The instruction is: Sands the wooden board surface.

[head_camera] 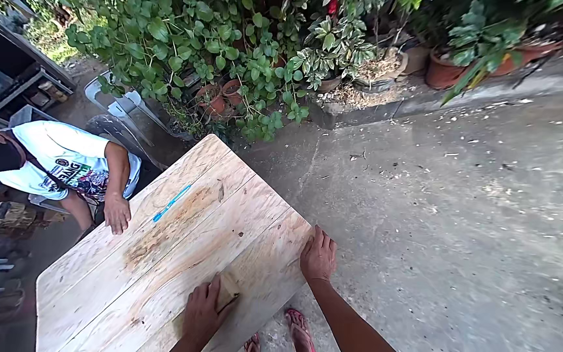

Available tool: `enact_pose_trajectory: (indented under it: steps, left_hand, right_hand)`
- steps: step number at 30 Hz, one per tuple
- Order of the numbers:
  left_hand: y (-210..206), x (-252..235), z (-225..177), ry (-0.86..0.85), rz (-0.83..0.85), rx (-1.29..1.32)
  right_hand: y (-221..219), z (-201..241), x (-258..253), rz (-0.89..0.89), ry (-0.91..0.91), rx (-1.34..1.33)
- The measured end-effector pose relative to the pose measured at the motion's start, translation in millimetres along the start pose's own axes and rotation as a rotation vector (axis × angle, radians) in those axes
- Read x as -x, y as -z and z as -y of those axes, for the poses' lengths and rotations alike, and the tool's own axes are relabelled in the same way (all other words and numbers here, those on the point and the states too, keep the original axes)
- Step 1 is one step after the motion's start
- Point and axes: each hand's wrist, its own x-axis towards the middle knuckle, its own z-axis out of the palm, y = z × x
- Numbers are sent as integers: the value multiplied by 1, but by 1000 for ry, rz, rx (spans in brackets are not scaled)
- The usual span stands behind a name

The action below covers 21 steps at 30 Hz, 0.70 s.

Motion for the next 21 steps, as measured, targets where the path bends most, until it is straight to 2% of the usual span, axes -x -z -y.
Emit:
enact_pose_trajectory:
  steps: [3,6,8,10,13,16,18,21]
  left_hand:
    - [-3,-83,-67,12,91,129]
    - [2,-184,-140,106,396,210]
    - [-1,-225,-162,131,483,256]
    - [-1,-230,-161,101,482,274]
    - [2,-187,-130,37,423,290]
    - [3,-119,-67,40,358,266]
    - [12,-73,-12,103,403,225]
    - [35,7,79,292,425,208]
  right_hand:
    - [0,0,1,-2,-5,-19]
    - [4,1,0,48,-33,-30]
    - [5,3,-1,57,-37,-11]
    - [4,1,0,53,-34,17]
    - [1,-3,-2,35,-11,60]
    - [-1,-5,-4,36,-14,99]
    - [1,-5,-4,37,-14,130]
    - [4,-5,-3,22,31,221]
